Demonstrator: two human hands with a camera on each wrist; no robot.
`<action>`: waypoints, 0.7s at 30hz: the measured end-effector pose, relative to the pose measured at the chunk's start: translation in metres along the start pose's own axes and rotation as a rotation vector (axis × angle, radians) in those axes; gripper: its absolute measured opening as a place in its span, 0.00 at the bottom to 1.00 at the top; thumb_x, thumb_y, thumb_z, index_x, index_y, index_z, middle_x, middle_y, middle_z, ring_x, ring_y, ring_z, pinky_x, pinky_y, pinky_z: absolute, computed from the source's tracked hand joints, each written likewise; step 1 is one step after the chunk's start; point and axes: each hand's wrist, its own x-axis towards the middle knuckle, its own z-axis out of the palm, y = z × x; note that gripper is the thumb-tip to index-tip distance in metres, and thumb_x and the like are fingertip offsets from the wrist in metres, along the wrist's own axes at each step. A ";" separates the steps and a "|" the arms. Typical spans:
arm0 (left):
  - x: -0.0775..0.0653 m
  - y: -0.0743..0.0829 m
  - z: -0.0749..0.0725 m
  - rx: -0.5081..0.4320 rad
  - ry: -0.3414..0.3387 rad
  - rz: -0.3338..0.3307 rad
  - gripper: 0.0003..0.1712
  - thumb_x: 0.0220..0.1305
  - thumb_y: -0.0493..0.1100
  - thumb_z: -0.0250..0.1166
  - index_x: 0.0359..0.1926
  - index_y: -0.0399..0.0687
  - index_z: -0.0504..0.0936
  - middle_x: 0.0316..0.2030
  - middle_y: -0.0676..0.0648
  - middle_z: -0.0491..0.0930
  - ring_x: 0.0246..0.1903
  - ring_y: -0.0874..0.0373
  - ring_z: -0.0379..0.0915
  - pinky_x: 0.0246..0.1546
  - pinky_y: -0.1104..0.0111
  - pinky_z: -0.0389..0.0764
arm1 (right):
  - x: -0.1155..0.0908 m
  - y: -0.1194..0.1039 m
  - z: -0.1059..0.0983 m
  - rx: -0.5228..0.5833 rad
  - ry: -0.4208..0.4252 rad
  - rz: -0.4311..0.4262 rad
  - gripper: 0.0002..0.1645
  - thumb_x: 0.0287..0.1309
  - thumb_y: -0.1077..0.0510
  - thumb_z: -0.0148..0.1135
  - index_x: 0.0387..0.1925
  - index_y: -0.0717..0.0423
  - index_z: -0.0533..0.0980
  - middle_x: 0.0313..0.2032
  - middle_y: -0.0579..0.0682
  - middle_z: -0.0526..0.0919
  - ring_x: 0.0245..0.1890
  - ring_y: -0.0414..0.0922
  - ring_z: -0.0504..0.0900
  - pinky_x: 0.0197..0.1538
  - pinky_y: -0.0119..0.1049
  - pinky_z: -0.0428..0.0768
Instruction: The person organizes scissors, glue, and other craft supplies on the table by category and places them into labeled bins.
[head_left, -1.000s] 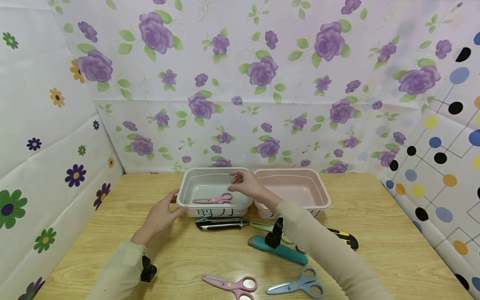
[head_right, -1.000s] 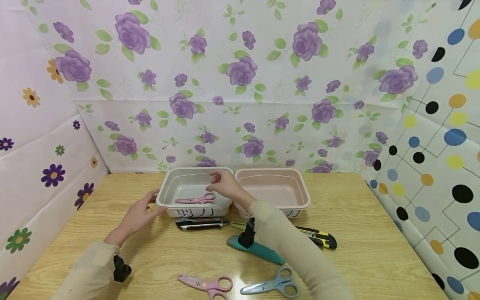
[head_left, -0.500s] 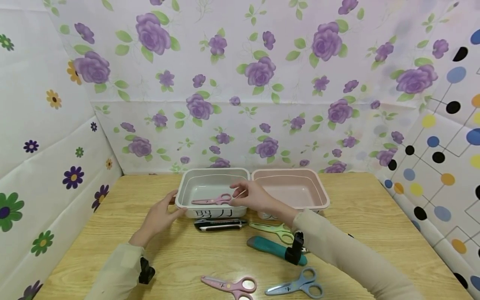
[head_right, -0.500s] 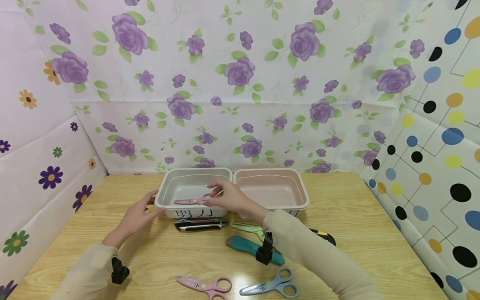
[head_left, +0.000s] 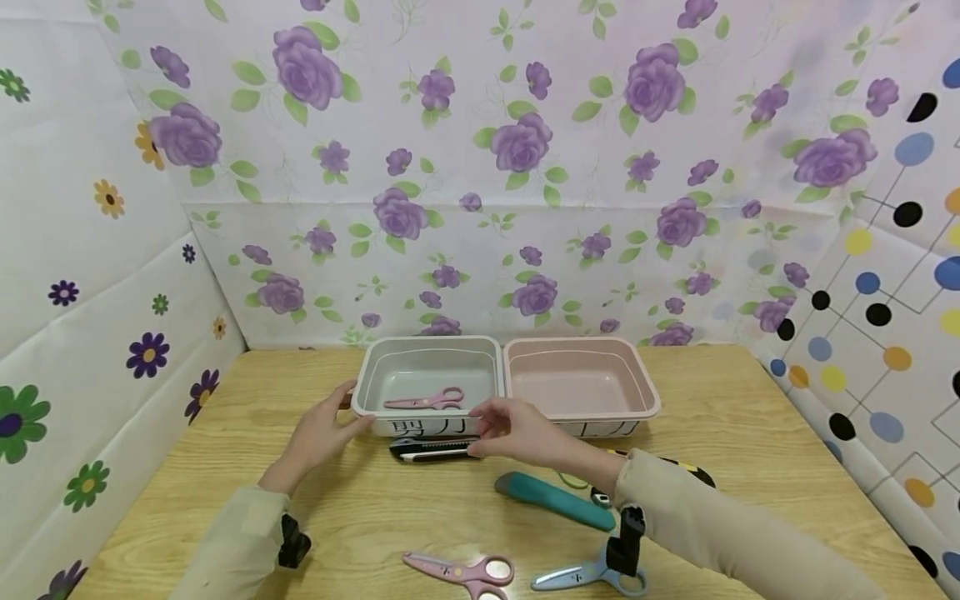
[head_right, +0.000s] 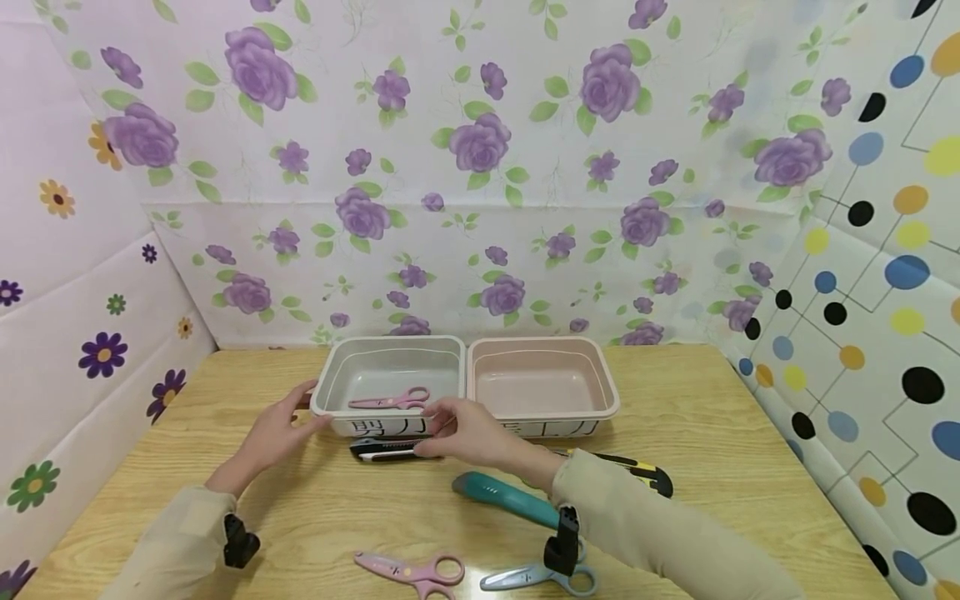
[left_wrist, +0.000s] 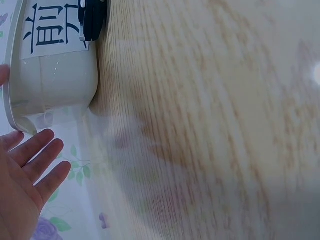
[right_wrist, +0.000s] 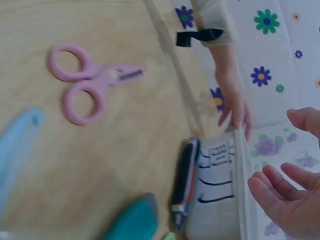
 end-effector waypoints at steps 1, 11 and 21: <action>0.000 0.000 0.000 0.002 0.001 0.001 0.41 0.59 0.59 0.58 0.65 0.40 0.59 0.49 0.37 0.76 0.49 0.41 0.71 0.45 0.45 0.71 | -0.003 0.002 0.002 0.001 -0.003 0.000 0.28 0.47 0.58 0.68 0.49 0.66 0.72 0.35 0.52 0.78 0.35 0.42 0.78 0.40 0.32 0.77; 0.000 0.001 0.000 -0.003 0.000 -0.002 0.42 0.58 0.60 0.59 0.65 0.39 0.59 0.49 0.37 0.76 0.49 0.41 0.71 0.45 0.45 0.71 | -0.035 0.021 0.017 -0.014 -0.018 0.032 0.27 0.45 0.54 0.69 0.47 0.63 0.74 0.36 0.52 0.78 0.37 0.46 0.78 0.41 0.32 0.76; -0.001 0.002 -0.001 -0.004 0.001 -0.002 0.42 0.59 0.59 0.59 0.65 0.38 0.58 0.49 0.36 0.75 0.49 0.41 0.71 0.44 0.46 0.71 | -0.061 0.044 0.031 0.109 -0.032 0.123 0.29 0.42 0.59 0.70 0.47 0.68 0.72 0.39 0.57 0.77 0.39 0.49 0.77 0.43 0.35 0.76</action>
